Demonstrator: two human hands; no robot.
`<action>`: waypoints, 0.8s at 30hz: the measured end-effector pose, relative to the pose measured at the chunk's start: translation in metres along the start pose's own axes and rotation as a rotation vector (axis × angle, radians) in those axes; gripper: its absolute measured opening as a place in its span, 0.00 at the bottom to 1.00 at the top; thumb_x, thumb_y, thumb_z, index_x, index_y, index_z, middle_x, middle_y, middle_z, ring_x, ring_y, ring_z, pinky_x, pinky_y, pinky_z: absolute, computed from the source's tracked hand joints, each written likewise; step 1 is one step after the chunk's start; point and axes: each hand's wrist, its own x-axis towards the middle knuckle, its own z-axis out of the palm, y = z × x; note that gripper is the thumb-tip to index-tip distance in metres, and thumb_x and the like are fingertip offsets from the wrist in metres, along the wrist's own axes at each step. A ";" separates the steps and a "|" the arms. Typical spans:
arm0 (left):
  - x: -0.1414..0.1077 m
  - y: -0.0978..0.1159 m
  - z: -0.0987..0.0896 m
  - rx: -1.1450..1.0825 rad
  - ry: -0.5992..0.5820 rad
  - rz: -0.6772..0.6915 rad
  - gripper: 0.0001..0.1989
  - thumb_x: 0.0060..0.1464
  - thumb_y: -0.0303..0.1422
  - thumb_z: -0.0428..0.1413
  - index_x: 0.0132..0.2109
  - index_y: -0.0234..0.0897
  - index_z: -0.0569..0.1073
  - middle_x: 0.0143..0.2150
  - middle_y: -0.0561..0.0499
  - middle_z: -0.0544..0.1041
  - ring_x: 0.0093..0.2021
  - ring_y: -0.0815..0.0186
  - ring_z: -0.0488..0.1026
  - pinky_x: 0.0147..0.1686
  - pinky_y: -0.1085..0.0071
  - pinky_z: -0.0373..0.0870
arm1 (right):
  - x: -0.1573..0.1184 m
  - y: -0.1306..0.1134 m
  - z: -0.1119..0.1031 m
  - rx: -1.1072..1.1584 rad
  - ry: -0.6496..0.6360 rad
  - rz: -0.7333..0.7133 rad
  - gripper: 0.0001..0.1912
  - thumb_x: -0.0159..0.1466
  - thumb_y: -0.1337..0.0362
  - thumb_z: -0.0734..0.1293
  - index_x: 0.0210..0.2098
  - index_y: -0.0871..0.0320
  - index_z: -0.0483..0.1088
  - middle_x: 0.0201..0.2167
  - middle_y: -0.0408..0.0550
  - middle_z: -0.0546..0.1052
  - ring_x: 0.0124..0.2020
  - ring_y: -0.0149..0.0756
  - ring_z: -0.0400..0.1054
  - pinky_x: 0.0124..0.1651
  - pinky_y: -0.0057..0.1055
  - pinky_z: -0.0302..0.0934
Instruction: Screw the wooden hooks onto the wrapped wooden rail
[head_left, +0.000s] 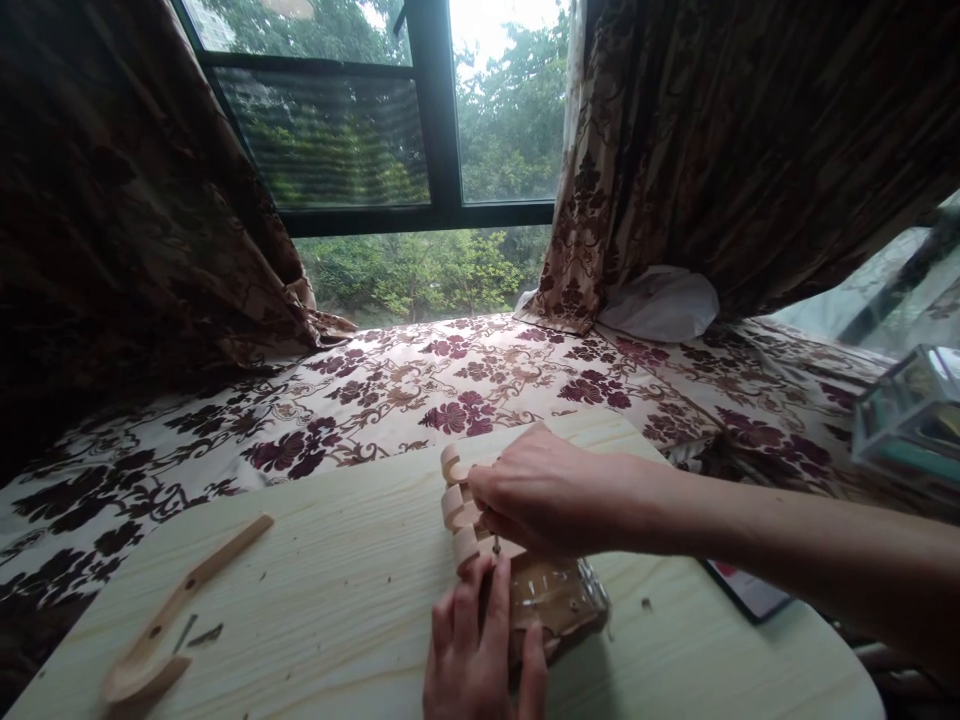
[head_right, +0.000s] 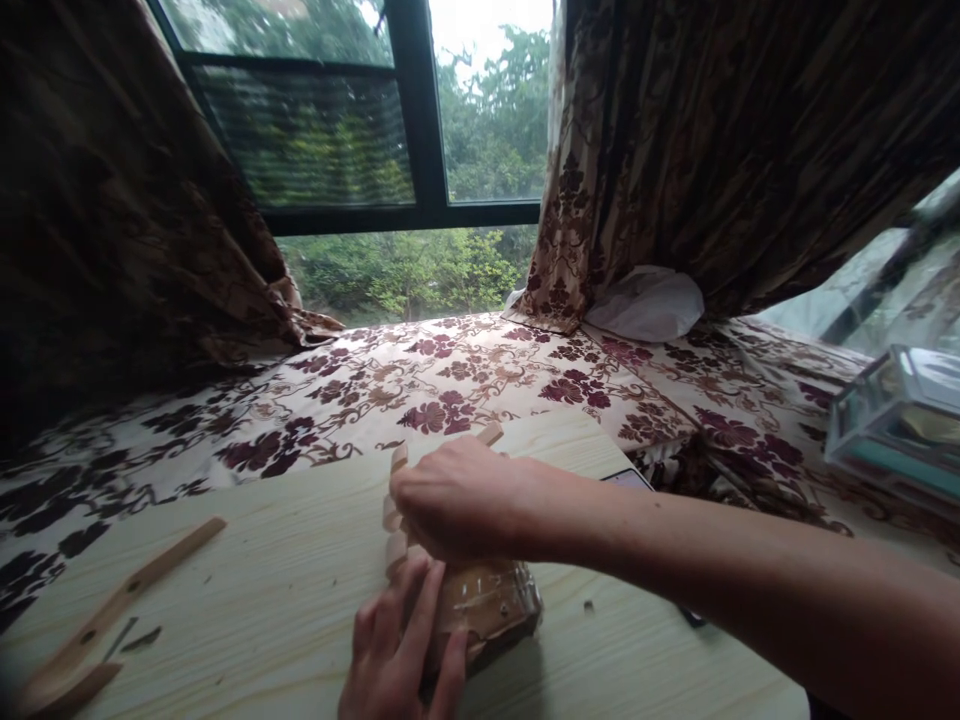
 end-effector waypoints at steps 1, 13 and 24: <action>0.000 0.000 -0.001 0.005 -0.007 0.005 0.29 0.56 0.31 0.52 0.64 0.33 0.56 0.58 0.39 0.65 0.55 0.54 0.64 0.51 0.60 0.62 | 0.001 0.000 0.001 -0.005 0.005 0.023 0.07 0.63 0.67 0.60 0.32 0.62 0.68 0.21 0.43 0.70 0.17 0.27 0.45 0.22 0.32 0.40; 0.001 -0.005 -0.004 0.043 -0.013 0.096 0.31 0.54 0.31 0.55 0.63 0.30 0.57 0.58 0.38 0.65 0.55 0.53 0.63 0.50 0.62 0.63 | 0.001 0.008 -0.008 0.011 -0.056 -0.189 0.04 0.60 0.72 0.63 0.28 0.60 0.66 0.23 0.41 0.69 0.19 0.27 0.48 0.23 0.31 0.42; 0.002 0.000 -0.007 -0.019 -0.025 0.025 0.31 0.55 0.31 0.54 0.64 0.34 0.55 0.58 0.41 0.64 0.54 0.55 0.63 0.49 0.62 0.65 | 0.002 0.006 -0.004 0.042 0.009 -0.064 0.07 0.63 0.63 0.61 0.32 0.60 0.67 0.21 0.42 0.68 0.18 0.27 0.48 0.21 0.31 0.40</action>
